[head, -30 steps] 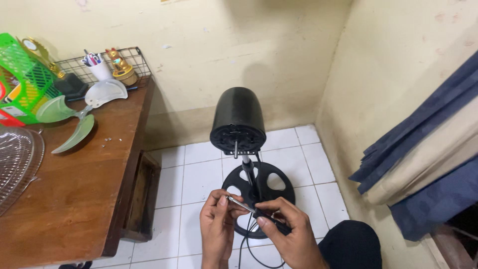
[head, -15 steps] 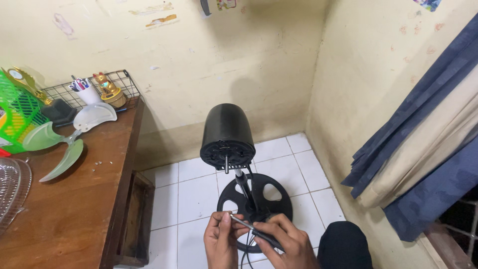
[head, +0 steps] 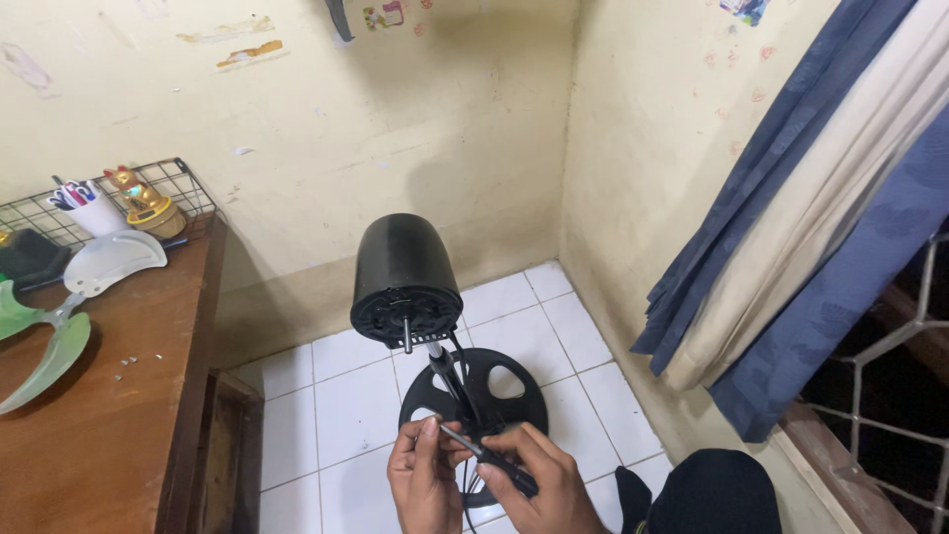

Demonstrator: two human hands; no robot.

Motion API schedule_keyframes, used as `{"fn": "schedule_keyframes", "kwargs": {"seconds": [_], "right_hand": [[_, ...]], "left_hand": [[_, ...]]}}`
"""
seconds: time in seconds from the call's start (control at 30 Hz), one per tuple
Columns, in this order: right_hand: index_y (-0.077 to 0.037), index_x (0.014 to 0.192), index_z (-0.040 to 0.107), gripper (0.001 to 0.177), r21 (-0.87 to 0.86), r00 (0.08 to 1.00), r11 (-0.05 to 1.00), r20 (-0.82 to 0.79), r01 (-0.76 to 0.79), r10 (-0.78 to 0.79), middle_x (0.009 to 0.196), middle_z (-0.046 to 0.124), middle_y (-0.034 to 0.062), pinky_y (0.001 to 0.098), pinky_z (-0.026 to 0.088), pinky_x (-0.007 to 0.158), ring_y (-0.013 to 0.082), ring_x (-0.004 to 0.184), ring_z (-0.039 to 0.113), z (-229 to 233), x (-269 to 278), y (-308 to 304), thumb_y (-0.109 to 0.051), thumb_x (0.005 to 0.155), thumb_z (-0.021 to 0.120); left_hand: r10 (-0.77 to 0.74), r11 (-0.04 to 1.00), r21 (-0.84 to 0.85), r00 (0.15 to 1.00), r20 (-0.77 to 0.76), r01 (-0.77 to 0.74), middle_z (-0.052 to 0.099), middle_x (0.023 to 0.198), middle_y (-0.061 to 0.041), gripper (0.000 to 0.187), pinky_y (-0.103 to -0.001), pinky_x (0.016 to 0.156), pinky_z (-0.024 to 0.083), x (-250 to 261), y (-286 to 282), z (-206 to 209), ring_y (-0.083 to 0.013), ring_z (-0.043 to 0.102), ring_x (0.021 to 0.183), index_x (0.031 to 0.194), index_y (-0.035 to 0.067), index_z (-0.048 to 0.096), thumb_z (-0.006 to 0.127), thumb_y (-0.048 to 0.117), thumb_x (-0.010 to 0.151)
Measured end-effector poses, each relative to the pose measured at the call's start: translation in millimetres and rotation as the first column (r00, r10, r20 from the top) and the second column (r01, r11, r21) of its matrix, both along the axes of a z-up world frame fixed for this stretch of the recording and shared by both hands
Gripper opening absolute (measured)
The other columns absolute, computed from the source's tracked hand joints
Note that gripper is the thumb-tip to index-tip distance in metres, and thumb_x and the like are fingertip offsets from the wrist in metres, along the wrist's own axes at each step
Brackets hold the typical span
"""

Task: The person attaches the motor housing to the fan stand, then secures the rear cover with a screwdriver. They tighten multiple screws to fasten the cover to the motor housing.

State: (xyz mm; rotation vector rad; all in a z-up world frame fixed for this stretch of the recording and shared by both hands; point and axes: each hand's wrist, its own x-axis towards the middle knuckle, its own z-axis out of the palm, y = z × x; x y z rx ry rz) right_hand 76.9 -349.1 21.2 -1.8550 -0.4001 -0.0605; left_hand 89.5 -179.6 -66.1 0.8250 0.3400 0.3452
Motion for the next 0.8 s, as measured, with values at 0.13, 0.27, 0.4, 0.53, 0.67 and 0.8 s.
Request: {"fn": "schedule_keyframes", "kwargs": {"seconds": [0.13,0.27,0.4,0.53,0.67,0.8], "right_hand": [[-0.006,0.115,0.07,0.031,-0.001,0.994,1.0,-0.106,0.001,-0.002,0.09,0.069,0.0125,0.0318,0.057,0.069,0.0197,0.08,0.071,6.2,-1.9,5.0,-0.021,0.089,0.073],[-0.007,0.122,0.069,0.033,-0.003,0.992,1.0,-0.123,-0.006,0.005,0.099,0.072,0.0139,0.0356,0.057,0.08,0.0231,0.092,0.074,7.8,-3.5,12.1,-0.02,0.092,0.067],[-0.006,0.125,0.064,0.031,0.054,0.996,0.998,-0.082,-0.019,0.023,0.113,0.074,0.0151,0.0385,0.057,0.088,0.0268,0.108,0.076,5.8,-1.4,22.6,-0.016,0.095,0.061],[-0.006,0.126,0.061,0.03,0.046,0.993,0.999,-0.116,0.008,-0.003,0.113,0.075,0.0148,0.0389,0.056,0.091,0.028,0.109,0.072,2.4,-1.0,30.1,-0.016,0.098,0.056],[-0.005,0.127,0.059,0.033,-0.009,0.998,0.999,-0.047,0.046,-0.046,0.115,0.074,0.0163,0.0417,0.053,0.091,0.0324,0.11,0.071,6.5,3.6,41.6,-0.016,0.096,0.056],[-0.005,0.128,0.058,0.033,0.016,0.998,0.998,-0.021,0.053,-0.053,0.12,0.072,0.0184,0.0423,0.054,0.092,0.0345,0.114,0.07,16.5,13.1,53.6,-0.018,0.097,0.057]], "left_hand": [[0.0,1.0,-0.004,1.0,0.004,0.0,0.074,0.084,-0.017,0.016,-0.03,0.058,0.061,1.0,-1.9,6.0,-0.0182,0.072,0.067,0.099,-0.001,0.065,0.064,0.015,0.096],[0.01,1.0,-0.007,1.0,-0.027,-0.01,0.073,0.083,-0.016,0.018,-0.028,0.057,0.059,2.7,-5.2,20.1,-0.0154,0.07,0.065,0.099,-0.001,0.067,0.065,0.016,0.096],[0.024,0.999,0.026,0.996,-0.085,-0.022,0.072,0.081,-0.013,0.019,-0.024,0.054,0.054,5.5,-7.8,37.6,-0.0113,0.065,0.063,0.098,-0.002,0.069,0.067,0.017,0.095],[0.052,0.99,0.136,0.996,-0.068,-0.042,0.074,0.082,-0.012,0.023,-0.023,0.055,0.052,13.1,-11.7,52.0,-0.0107,0.064,0.064,0.095,-0.004,0.069,0.068,0.019,0.097],[0.089,0.96,0.272,0.993,-0.08,-0.064,0.074,0.083,-0.011,0.025,-0.024,0.06,0.054,15.8,-8.7,69.2,-0.01,0.064,0.066,0.1,-0.006,0.072,0.069,0.019,0.095],[0.089,0.93,0.361,0.995,-0.034,-0.071,0.075,0.083,-0.009,0.026,-0.025,0.062,0.053,21.4,0.7,85.3,-0.0098,0.063,0.068,0.108,-0.003,0.073,0.072,0.018,0.091]]}}
